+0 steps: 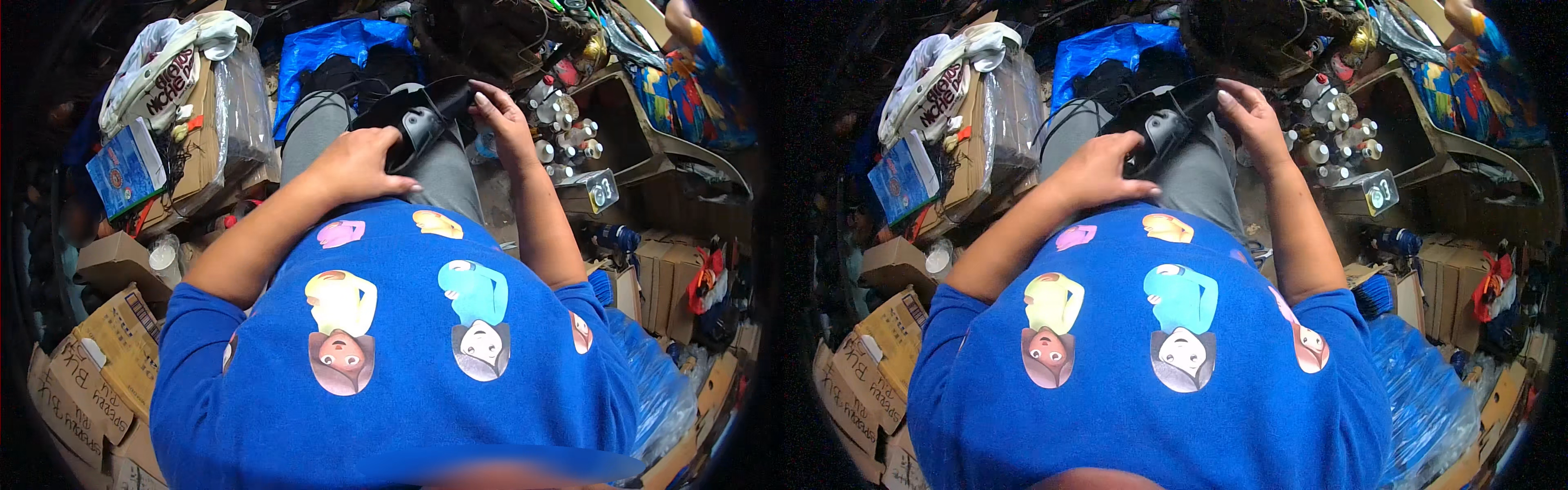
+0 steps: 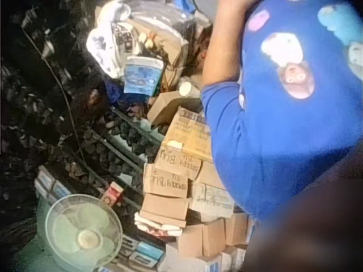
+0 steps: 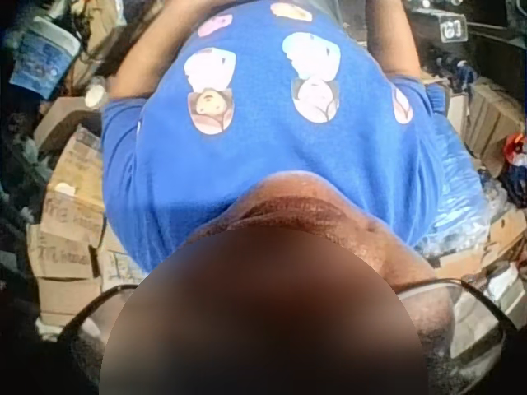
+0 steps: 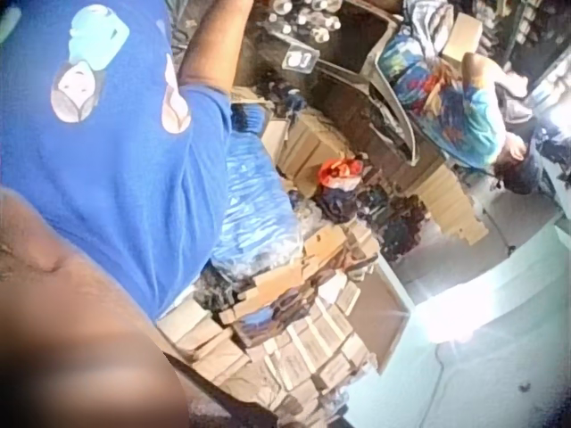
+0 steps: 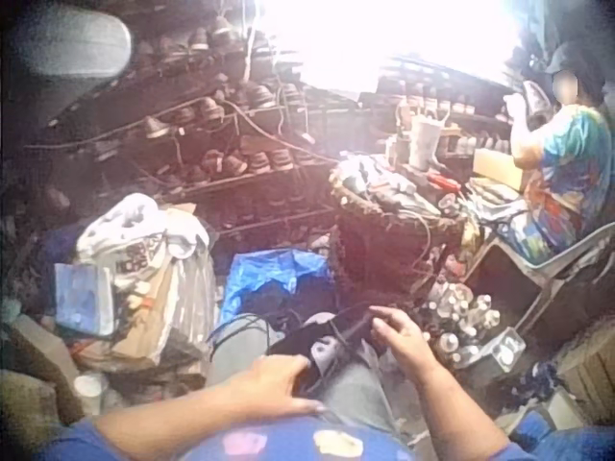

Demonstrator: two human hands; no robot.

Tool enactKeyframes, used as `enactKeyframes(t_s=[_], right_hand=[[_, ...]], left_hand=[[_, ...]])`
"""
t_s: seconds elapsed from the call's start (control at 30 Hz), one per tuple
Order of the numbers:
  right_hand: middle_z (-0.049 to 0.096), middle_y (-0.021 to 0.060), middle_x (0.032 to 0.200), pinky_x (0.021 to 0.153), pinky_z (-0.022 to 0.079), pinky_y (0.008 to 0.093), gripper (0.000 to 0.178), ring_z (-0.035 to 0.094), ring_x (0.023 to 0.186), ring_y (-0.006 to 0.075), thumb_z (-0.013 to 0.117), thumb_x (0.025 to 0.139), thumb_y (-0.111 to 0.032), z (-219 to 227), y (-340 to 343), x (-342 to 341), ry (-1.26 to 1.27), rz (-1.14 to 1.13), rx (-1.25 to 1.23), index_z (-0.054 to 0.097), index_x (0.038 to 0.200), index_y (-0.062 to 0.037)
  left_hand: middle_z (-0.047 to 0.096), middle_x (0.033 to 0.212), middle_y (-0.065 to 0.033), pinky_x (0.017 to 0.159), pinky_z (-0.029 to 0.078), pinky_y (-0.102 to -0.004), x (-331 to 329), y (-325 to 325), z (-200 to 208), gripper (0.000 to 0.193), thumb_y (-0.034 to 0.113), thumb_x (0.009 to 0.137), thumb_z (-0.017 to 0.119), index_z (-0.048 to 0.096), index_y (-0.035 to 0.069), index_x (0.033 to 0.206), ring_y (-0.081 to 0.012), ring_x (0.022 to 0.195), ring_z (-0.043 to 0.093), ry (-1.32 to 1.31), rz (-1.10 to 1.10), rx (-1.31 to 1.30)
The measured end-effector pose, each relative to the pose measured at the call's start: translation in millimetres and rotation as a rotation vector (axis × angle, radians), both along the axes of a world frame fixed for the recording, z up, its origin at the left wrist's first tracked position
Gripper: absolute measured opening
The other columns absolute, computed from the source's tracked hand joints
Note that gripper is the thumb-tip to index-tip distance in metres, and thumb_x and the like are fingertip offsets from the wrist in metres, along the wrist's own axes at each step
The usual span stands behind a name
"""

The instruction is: Stitching or repairing a black shoe upper using thread.

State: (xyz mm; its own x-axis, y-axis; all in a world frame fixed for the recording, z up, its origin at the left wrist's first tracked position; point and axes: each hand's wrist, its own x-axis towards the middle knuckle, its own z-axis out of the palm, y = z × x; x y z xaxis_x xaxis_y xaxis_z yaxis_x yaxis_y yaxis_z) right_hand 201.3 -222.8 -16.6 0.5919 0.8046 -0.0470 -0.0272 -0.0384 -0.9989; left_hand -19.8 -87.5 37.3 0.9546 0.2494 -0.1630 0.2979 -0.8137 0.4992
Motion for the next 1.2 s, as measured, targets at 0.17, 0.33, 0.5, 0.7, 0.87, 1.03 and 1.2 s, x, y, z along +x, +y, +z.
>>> enactKeyframes(t_s=[0.17,0.33,0.5,0.7,0.87,1.03,1.2], right_hand=[[0.061,0.0066,0.104,0.084,0.046,0.0280,0.042,0.060,0.090,0.0135,0.061,0.090,-0.025,23,-10,-5,0.180,-0.029,0.163,0.052,0.124,-0.0015],[0.056,0.0057,0.117,0.084,0.043,0.0257,0.038,0.059,0.101,0.0138,0.059,0.091,-0.020,37,-2,-15,0.019,-0.141,0.275,0.050,0.125,-0.0067],[0.040,0.0174,0.137,0.098,0.038,0.0316,0.073,0.048,0.116,0.0225,0.061,0.088,-0.037,39,22,-41,0.192,0.016,0.194,0.028,0.141,0.0013],[0.062,0.0059,0.090,0.080,0.045,0.0276,0.051,0.057,0.083,0.0121,0.065,0.084,-0.044,59,40,-71,0.010,0.528,0.094,0.058,0.106,0.0020],[0.063,0.0005,0.089,0.080,0.045,0.0264,0.043,0.058,0.085,0.0111,0.064,0.088,-0.035,87,37,-68,-0.160,0.483,-0.127,0.060,0.112,0.0003],[0.066,0.0030,0.086,0.078,0.047,0.0260,0.023,0.060,0.084,0.0113,0.059,0.091,-0.024,121,7,-8,-0.260,0.317,0.059,0.067,0.098,-0.0035],[0.066,0.0054,0.096,0.080,0.044,0.0244,0.030,0.058,0.088,0.0109,0.052,0.095,-0.026,140,-69,89,-0.345,-0.187,0.129,0.063,0.111,-0.0025]], left_hand=[[0.065,0.092,-0.0102,0.074,0.049,-0.0320,6,5,-3,0.037,0.022,0.080,0.067,0.058,-0.001,0.108,-0.0224,0.082,0.063,-0.154,0.166,-0.286],[0.065,0.100,-0.0113,0.079,0.054,-0.0267,-21,37,23,0.030,0.004,0.083,0.058,0.056,-0.003,0.113,-0.0156,0.086,0.066,-0.474,0.259,-1.362],[0.065,0.100,-0.0162,0.074,0.059,-0.0303,-42,27,47,0.031,0.003,0.084,0.053,0.054,-0.005,0.114,-0.0218,0.081,0.069,-0.582,0.281,-1.624],[0.066,0.092,-0.0168,0.067,0.058,-0.0296,-80,38,44,0.030,0.012,0.088,0.051,0.052,-0.005,0.112,-0.0211,0.070,0.067,-0.656,0.349,-1.886],[0.067,0.088,-0.0156,0.070,0.054,-0.0325,-94,44,43,0.028,0.014,0.088,0.051,0.055,-0.005,0.108,-0.0214,0.071,0.067,-0.686,0.400,-1.887],[0.065,0.090,-0.0106,0.073,0.051,-0.0277,-120,50,73,0.025,0.006,0.083,0.058,0.059,-0.005,0.105,-0.0147,0.079,0.063,-0.560,0.509,-1.086],[0.065,0.085,-0.0058,0.073,0.048,-0.0269,-146,65,96,0.026,0.000,0.075,0.068,0.063,-0.004,0.100,-0.0102,0.079,0.058,-0.409,0.230,-0.129]])
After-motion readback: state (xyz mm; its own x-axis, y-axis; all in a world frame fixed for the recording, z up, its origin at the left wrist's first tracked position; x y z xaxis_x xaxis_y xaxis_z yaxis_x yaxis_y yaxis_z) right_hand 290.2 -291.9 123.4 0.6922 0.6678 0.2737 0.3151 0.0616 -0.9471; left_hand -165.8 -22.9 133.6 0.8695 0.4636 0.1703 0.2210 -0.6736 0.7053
